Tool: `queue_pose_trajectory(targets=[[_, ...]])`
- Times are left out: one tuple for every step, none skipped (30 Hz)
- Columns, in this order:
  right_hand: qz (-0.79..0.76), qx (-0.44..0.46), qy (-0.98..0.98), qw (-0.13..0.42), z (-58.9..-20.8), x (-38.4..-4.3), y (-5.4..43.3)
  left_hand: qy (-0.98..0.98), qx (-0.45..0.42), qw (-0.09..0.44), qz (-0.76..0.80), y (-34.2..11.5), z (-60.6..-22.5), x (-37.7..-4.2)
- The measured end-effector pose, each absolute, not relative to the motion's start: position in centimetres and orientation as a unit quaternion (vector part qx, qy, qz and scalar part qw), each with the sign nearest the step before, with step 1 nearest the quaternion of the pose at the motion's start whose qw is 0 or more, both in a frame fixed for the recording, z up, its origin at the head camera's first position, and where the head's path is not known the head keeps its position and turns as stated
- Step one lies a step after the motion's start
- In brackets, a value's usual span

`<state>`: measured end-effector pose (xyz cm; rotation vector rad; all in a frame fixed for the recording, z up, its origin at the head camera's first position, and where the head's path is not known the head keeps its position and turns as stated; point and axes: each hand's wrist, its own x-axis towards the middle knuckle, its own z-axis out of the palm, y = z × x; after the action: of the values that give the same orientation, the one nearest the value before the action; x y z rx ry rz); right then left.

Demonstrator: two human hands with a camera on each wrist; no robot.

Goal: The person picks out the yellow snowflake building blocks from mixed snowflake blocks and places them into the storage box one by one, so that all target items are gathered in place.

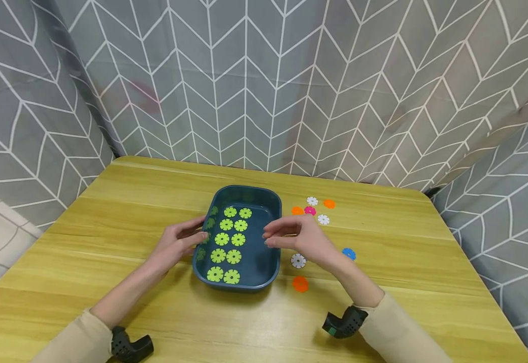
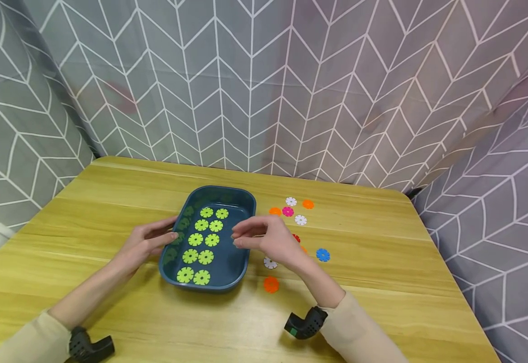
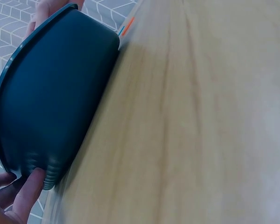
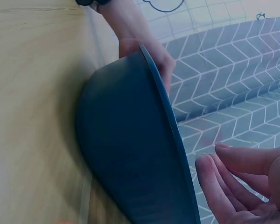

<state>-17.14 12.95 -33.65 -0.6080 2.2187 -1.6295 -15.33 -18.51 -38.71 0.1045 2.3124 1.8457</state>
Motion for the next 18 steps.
queue_pose_trajectory(targets=[[-0.569,-0.213,0.778,0.158,-33.7,-17.1,13.1,0.779,0.032,0.089,0.620,-18.5,-38.7,-15.3],[-0.567,-0.211,0.781,0.156,-33.7,-17.0,13.3,0.780,0.033,0.088,0.618,-18.6,-38.7,-15.3],[-0.565,-0.209,0.783,0.155,-33.8,-16.9,13.4,0.779,0.031,0.088,0.620,-18.6,-38.7,-15.3],[-0.564,-0.207,0.785,0.154,-33.8,-16.9,13.6,0.780,0.031,0.088,0.619,-18.6,-38.7,-15.3],[-0.562,-0.207,0.786,0.153,-33.8,-16.8,13.7,0.780,0.031,0.087,0.619,-18.6,-38.7,-15.3],[-0.564,-0.204,0.785,0.154,-33.9,-16.7,13.8,0.781,0.033,0.087,0.618,-18.6,-38.7,-15.2],[-0.564,-0.203,0.786,0.153,-33.9,-16.7,14.0,0.781,0.033,0.086,0.618,-18.6,-38.6,-15.2],[-0.565,-0.200,0.786,0.152,-34.0,-16.7,14.1,0.782,0.034,0.086,0.617,-18.6,-38.6,-15.2],[-0.566,-0.199,0.786,0.151,-34.0,-16.6,14.2,0.782,0.034,0.086,0.616,-18.6,-38.5,-15.2],[-0.566,-0.198,0.786,0.150,-34.1,-16.6,14.2,0.782,0.035,0.086,0.617,-18.6,-38.5,-15.2],[-0.568,-0.199,0.785,0.149,-34.1,-16.6,14.3,0.782,0.037,0.086,0.616,-18.6,-38.4,-15.2],[-0.569,-0.196,0.784,0.149,-34.2,-16.5,14.4,0.781,0.038,0.087,0.617,-18.6,-38.4,-15.2],[-0.570,-0.196,0.784,0.147,-34.3,-16.5,14.5,0.781,0.038,0.087,0.618,-18.6,-38.3,-15.2],[-0.572,-0.194,0.784,0.147,-34.3,-16.5,14.5,0.780,0.039,0.087,0.618,-18.6,-38.3,-15.2],[-0.573,-0.193,0.783,0.147,-34.3,-16.4,14.6,0.779,0.040,0.087,0.620,-18.6,-38.2,-15.2],[-0.574,-0.192,0.782,0.147,-34.4,-16.4,14.6,0.777,0.040,0.088,0.622,-18.5,-38.2,-15.1],[-0.574,-0.191,0.782,0.147,-34.4,-16.4,14.7,0.777,0.039,0.088,0.622,-18.6,-38.3,-15.1],[-0.574,-0.189,0.783,0.146,-34.4,-16.4,14.8,0.774,0.039,0.088,0.625,-18.5,-38.3,-15.2]])
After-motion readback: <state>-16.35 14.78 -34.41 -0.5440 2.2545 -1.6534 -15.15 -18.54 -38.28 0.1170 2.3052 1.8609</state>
